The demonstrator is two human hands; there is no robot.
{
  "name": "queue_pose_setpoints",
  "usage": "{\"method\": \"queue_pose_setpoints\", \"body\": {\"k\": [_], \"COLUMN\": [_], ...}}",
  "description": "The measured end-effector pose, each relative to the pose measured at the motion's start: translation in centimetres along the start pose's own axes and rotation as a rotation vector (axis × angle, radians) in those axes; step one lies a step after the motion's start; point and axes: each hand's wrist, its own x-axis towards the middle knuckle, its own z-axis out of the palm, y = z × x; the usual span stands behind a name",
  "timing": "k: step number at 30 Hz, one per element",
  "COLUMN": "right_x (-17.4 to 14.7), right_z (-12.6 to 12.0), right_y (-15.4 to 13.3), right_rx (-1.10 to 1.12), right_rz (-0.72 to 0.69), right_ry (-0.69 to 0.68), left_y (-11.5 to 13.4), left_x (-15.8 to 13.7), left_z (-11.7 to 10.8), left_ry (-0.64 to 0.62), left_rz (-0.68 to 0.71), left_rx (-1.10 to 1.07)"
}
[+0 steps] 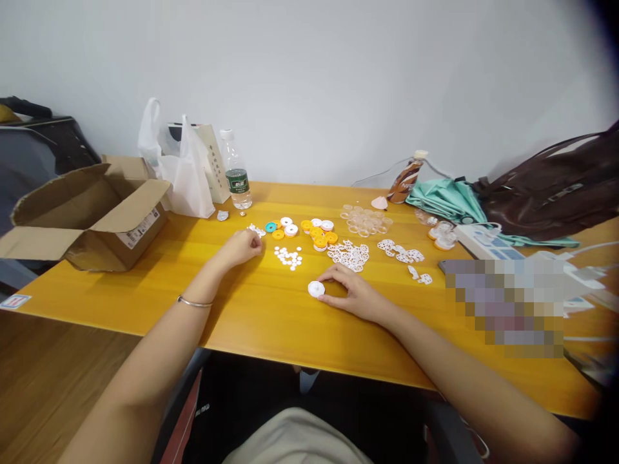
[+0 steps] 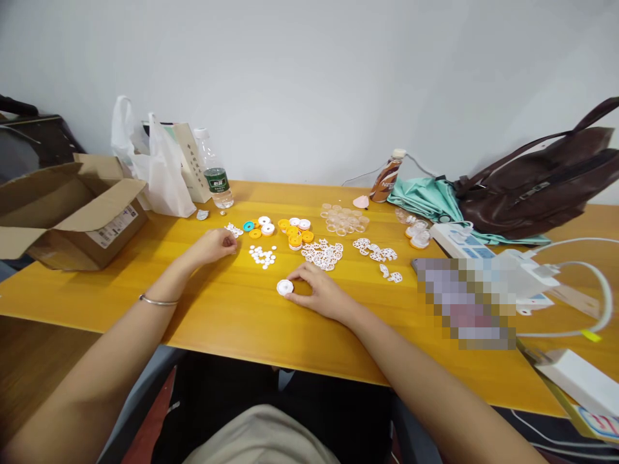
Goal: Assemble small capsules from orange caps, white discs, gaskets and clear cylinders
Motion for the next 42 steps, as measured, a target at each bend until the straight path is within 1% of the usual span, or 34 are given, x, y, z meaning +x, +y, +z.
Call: {"method": "queue_pose_setpoints", "body": {"k": [3, 4, 5, 6, 7, 9, 10, 12, 15, 21, 26, 30, 33, 36, 39, 42], "right_x": [0.0, 0.0, 0.0, 0.0, 0.1, 0.1, 0.1, 0.2, 0.2, 0.3, 0.3, 0.3, 0.3, 0.2, 0.2, 0.2], "right_z": [0.1, 0.1, 0.2, 0.3, 0.4, 0.7, 0.9, 1.1, 1.3, 1.2, 1.2, 1.3, 1.2, 1.2, 1.2, 1.2], "right_y": [0.0, 0.0, 0.0, 0.0, 0.1, 0.2, 0.3, 0.4, 0.6, 0.5, 0.4, 0.4, 0.3, 0.2, 0.2, 0.1], "right_rx": [-0.009, -0.011, -0.013, -0.016, -0.018, -0.019, -0.017, -0.011, -0.008, -0.013, -0.006, -0.004, 0.000, 0.003, 0.004, 0.010], "right_rz": [-0.004, -0.005, -0.006, -0.006, -0.007, -0.013, -0.019, -0.031, -0.035, -0.035, -0.036, -0.029, -0.027, -0.029, -0.025, -0.020], "right_ry": [0.001, 0.004, 0.007, 0.013, 0.020, 0.032, 0.037, 0.044, 0.051, 0.052, 0.058, 0.066, 0.071, 0.074, 0.073, 0.078], "left_y": [2.1, 3.2, 4.4, 5.6, 6.7, 8.6, 9.3, 10.0, 10.1, 10.1, 9.9, 9.8, 9.9, 10.2, 10.2, 10.1], "left_x": [-0.6, -0.9, -1.3, -1.7, -2.2, -3.0, -3.3, -3.7, -3.7, -3.7, -3.6, -3.5, -3.6, -3.8, -3.9, -3.9], "left_z": [-0.1, 0.1, 0.4, 0.8, 1.2, 2.3, 2.8, 3.7, 4.4, 4.6, 4.8, 5.0, 4.7, 4.3, 4.0, 4.1], "left_ry": [0.069, 0.079, 0.081, 0.041, -0.027, -0.145, -0.192, -0.244, -0.261, -0.211, -0.223, -0.251, -0.221, -0.181, -0.182, -0.180], "left_rz": [0.029, 0.058, 0.107, 0.155, 0.209, 0.277, 0.300, 0.324, 0.324, 0.306, 0.264, 0.257, 0.292, 0.368, 0.435, 0.463], "left_rx": [-0.053, -0.094, -0.191, -0.286, -0.358, -0.459, -0.487, -0.502, -0.466, -0.424, -0.457, -0.510, -0.469, -0.385, -0.344, -0.338]}}
